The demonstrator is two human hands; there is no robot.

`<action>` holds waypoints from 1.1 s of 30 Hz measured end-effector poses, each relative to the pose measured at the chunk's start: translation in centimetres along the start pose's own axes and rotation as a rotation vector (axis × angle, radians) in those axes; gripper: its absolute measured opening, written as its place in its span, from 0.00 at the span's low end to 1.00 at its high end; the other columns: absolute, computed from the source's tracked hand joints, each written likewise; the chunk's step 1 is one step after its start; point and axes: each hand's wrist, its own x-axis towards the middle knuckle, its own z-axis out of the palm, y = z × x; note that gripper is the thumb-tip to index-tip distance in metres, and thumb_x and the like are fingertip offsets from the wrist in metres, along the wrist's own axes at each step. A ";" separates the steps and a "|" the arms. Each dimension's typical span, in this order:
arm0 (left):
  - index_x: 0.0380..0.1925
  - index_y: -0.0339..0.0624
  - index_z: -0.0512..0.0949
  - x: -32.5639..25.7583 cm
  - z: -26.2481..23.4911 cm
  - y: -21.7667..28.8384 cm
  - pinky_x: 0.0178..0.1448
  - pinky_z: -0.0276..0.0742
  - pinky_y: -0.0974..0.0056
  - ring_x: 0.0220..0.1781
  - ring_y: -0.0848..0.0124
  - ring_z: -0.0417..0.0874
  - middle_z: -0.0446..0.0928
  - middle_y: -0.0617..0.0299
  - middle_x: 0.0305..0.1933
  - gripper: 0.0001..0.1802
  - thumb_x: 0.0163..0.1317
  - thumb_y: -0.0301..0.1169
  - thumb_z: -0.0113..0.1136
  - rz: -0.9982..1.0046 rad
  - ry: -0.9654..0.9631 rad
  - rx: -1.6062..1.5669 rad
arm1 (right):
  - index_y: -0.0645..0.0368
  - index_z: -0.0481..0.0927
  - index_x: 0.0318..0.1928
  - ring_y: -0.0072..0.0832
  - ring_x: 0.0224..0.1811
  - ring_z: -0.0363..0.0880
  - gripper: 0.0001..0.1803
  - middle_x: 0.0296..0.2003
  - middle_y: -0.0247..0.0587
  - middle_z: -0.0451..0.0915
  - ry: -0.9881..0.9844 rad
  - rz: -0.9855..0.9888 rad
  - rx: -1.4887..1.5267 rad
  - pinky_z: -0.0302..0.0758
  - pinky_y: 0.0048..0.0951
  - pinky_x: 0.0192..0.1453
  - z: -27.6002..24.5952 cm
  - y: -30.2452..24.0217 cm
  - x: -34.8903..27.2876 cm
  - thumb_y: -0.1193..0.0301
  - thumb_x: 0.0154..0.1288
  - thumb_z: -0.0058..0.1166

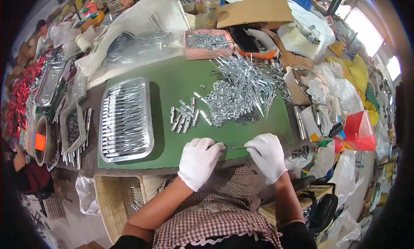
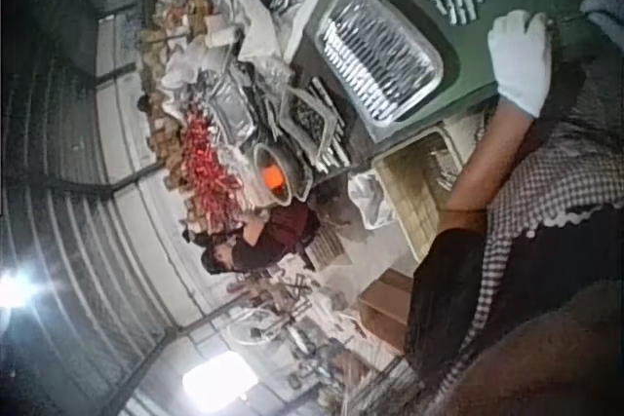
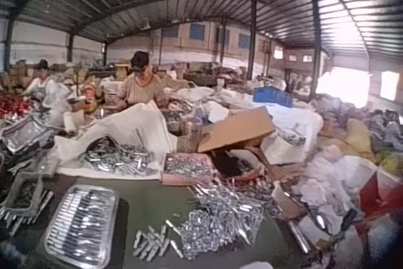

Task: Picking up small metal pins and assembling them using a handheld tool before placing them in a tray.

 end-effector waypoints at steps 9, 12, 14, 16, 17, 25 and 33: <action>0.39 0.47 0.81 -0.7 0.3 -0.1 0.48 0.76 0.51 0.42 0.56 0.81 0.80 0.61 0.40 0.12 0.54 0.27 0.72 -0.041 0.007 -0.008 | 0.51 0.85 0.36 0.39 0.46 0.81 0.03 0.36 0.34 0.83 0.102 -0.014 -0.003 0.72 0.42 0.56 1.2 -0.9 0.4 0.73 0.61 0.63; 0.38 0.49 0.81 -0.5 0.2 0.0 0.47 0.75 0.52 0.42 0.57 0.81 0.80 0.62 0.39 0.12 0.54 0.27 0.72 -0.029 0.009 0.003 | 0.49 0.84 0.36 0.38 0.46 0.81 0.04 0.37 0.33 0.83 0.109 -0.016 0.013 0.72 0.42 0.56 1.7 -0.8 0.6 0.73 0.61 0.63; 0.38 0.49 0.81 -0.5 0.2 0.1 0.47 0.75 0.52 0.42 0.57 0.81 0.80 0.63 0.38 0.11 0.54 0.27 0.72 -0.032 0.010 -0.004 | 0.49 0.84 0.36 0.38 0.47 0.81 0.04 0.37 0.32 0.83 0.107 -0.015 0.022 0.72 0.43 0.56 1.9 -0.8 0.8 0.73 0.61 0.63; 0.37 0.50 0.81 -0.5 0.3 -0.1 0.47 0.75 0.52 0.42 0.58 0.81 0.80 0.64 0.38 0.11 0.54 0.28 0.72 -0.033 0.013 -0.007 | 0.48 0.85 0.36 0.38 0.47 0.81 0.04 0.36 0.32 0.83 0.086 -0.021 0.055 0.72 0.43 0.56 2.0 -0.7 1.1 0.72 0.60 0.64; 0.37 0.49 0.81 -0.5 0.3 -0.1 0.46 0.75 0.52 0.42 0.58 0.81 0.80 0.64 0.38 0.10 0.55 0.28 0.71 -0.037 0.010 -0.009 | 0.48 0.85 0.36 0.38 0.47 0.81 0.04 0.36 0.32 0.83 0.086 -0.019 0.055 0.72 0.43 0.56 2.1 -0.7 1.2 0.72 0.60 0.64; 0.34 0.50 0.82 0.2 0.4 0.7 0.44 0.74 0.52 0.39 0.57 0.82 0.81 0.63 0.35 0.08 0.54 0.29 0.71 -0.074 -0.026 -0.010 | 0.53 0.85 0.38 0.43 0.45 0.83 0.05 0.37 0.40 0.84 0.201 0.115 0.226 0.76 0.44 0.52 2.1 1.2 2.5 0.72 0.61 0.64; 0.34 0.50 0.82 0.7 1.0 1.2 0.43 0.73 0.52 0.39 0.58 0.82 0.81 0.64 0.35 0.09 0.54 0.30 0.71 -0.074 -0.030 -0.016 | 0.54 0.82 0.39 0.47 0.42 0.82 0.03 0.37 0.44 0.83 0.058 0.092 -0.126 0.75 0.48 0.48 2.3 1.5 4.3 0.72 0.66 0.57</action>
